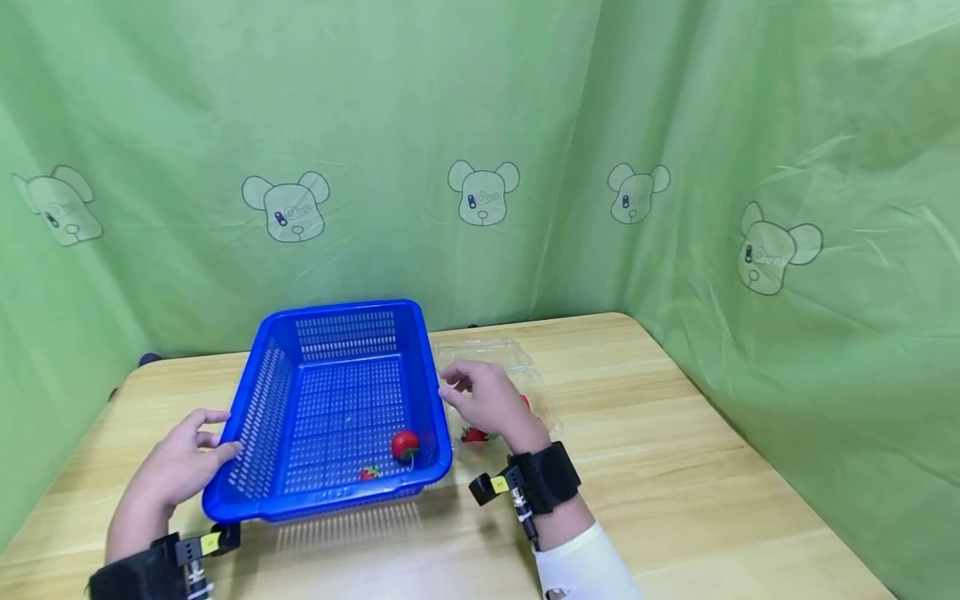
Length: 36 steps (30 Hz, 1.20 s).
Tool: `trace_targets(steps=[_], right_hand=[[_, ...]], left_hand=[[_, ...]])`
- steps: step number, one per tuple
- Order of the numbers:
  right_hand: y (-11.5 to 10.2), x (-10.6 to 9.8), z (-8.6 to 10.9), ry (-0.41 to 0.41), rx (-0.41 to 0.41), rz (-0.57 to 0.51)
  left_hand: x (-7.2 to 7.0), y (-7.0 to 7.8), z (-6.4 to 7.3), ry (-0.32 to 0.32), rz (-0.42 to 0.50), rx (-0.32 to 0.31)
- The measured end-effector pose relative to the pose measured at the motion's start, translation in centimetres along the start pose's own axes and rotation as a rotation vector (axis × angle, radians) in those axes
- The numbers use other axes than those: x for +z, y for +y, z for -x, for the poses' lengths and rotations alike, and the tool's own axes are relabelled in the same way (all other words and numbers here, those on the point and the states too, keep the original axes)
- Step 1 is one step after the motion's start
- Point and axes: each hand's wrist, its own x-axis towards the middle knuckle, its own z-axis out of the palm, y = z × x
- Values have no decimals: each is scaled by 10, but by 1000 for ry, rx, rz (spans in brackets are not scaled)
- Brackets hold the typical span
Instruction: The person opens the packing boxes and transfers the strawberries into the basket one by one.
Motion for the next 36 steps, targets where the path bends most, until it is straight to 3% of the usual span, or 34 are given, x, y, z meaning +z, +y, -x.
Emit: trace_targets(steps=[10, 20, 28, 36], right_hand=[[20, -8, -1, -122, 166, 62], [32, -16, -2, -239, 272, 82], [38, -13, 1, -286, 375, 71], [44, -8, 7, -309, 413, 90]], left_hand=[[1, 3, 2, 2, 30, 3], [0, 3, 0, 9, 25, 3], [-1, 3, 2, 10, -1, 1], [2, 1, 2, 8, 22, 15]])
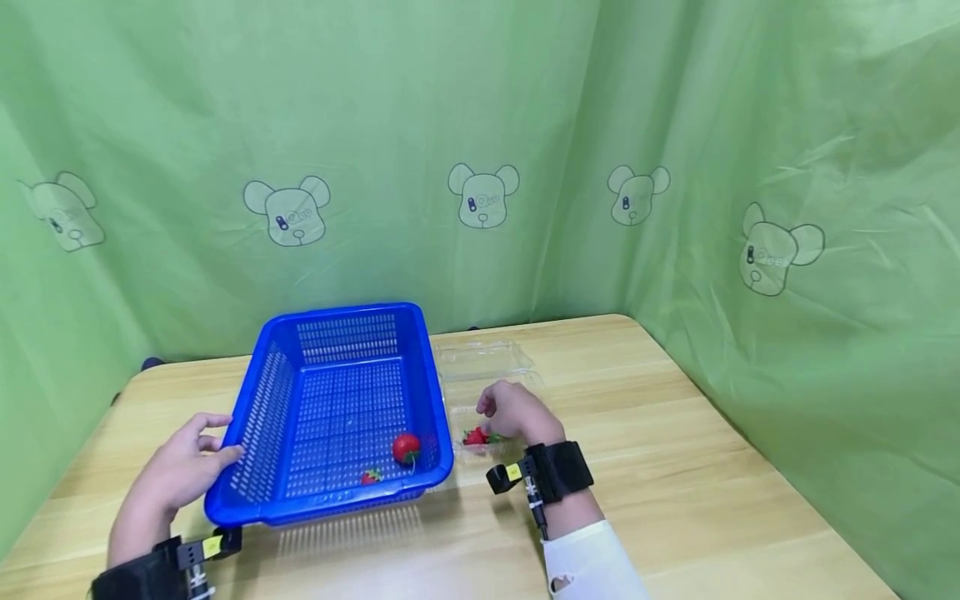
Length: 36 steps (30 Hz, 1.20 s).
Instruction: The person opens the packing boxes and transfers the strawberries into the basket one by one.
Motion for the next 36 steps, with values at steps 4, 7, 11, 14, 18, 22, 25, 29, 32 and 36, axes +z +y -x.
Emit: trace_targets(steps=[4, 7, 11, 14, 18, 22, 25, 29, 32, 36], right_hand=[[1, 0, 1, -13, 20, 4], [1, 1, 0, -25, 27, -13], [1, 5, 0, -28, 26, -26], [2, 9, 0, -35, 13, 0], [1, 13, -2, -31, 6, 39], [1, 12, -3, -16, 8, 49], [2, 13, -4, -23, 16, 46], [2, 14, -5, -29, 18, 37], [2, 14, -4, -27, 6, 30], [1, 14, -3, -22, -3, 14]], left_hand=[[0, 1, -1, 3, 2, 21], [-1, 3, -2, 3, -5, 23], [-1, 3, -2, -1, -10, 14], [-2, 3, -2, -5, -11, -3], [-2, 0, -2, -3, -11, -17], [-2, 0, -4, -1, -11, -14], [-1, 1, -4, -2, -13, -13], [-1, 0, -3, -3, -5, -8], [-1, -1, -3, -3, 0, -7], [0, -3, -2, -1, 2, -5]])
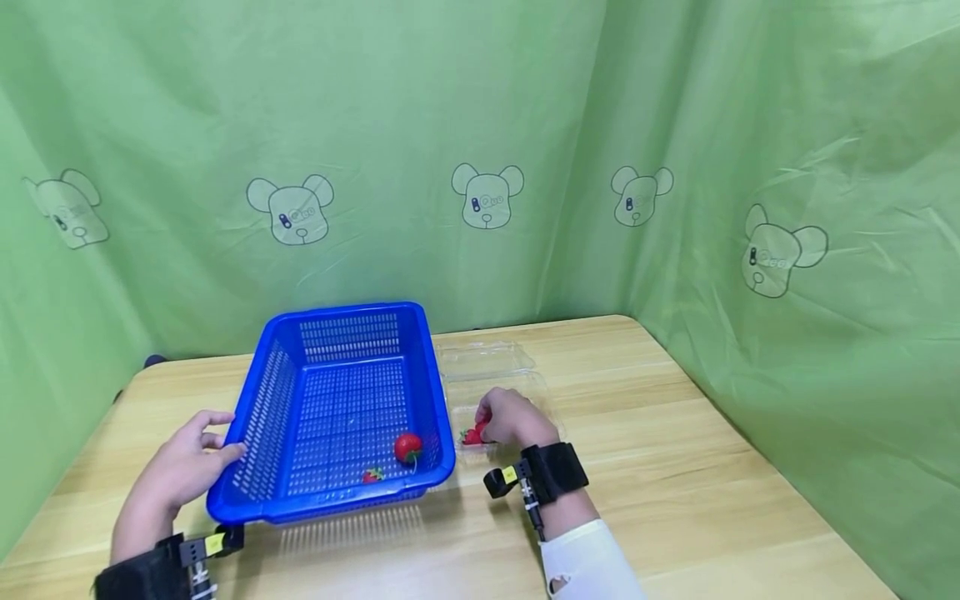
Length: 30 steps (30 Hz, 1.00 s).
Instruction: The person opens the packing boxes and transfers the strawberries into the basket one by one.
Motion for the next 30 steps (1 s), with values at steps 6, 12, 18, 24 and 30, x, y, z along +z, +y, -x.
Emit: trace_targets(steps=[6, 12, 18, 24, 30], right_hand=[[0, -1, -1, 3, 0, -5], [-1, -1, 0, 10, 2, 2], [-1, -2, 1, 21, 4, -3], [-1, -3, 2, 39, 11, -21], [-1, -6, 2, 62, 11, -53]], left_hand=[[0, -1, -1, 2, -1, 6], [0, -1, -1, 0, -3, 7], [0, -1, 0, -4, -6, 6], [1, -2, 0, -12, -3, -15], [0, -3, -2, -11, 8, -8]])
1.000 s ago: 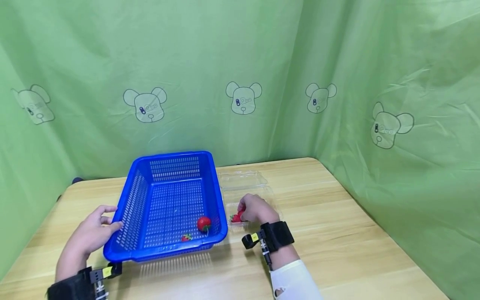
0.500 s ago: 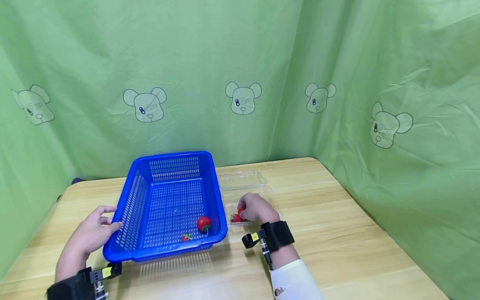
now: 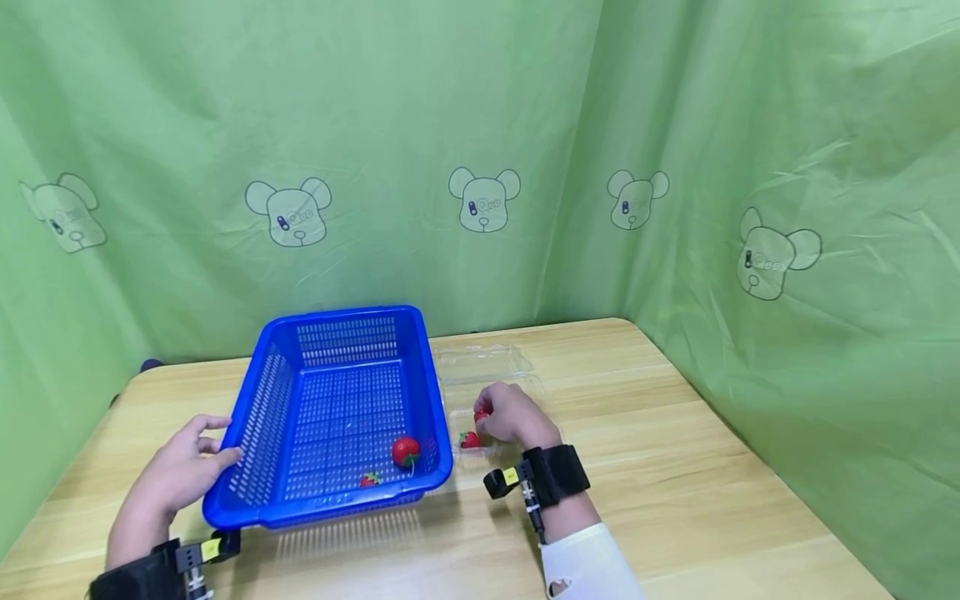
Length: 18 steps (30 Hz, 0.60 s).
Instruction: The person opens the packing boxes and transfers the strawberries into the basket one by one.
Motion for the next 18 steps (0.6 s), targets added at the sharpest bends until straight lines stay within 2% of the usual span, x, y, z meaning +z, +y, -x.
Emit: trace_targets(steps=[5, 18], right_hand=[[-3, -2, 1, 16, 0, -23], [-9, -8, 4, 53, -66, -20]], left_hand=[[0, 0, -1, -1, 2, -4], [0, 3, 1, -7, 11, -17]])
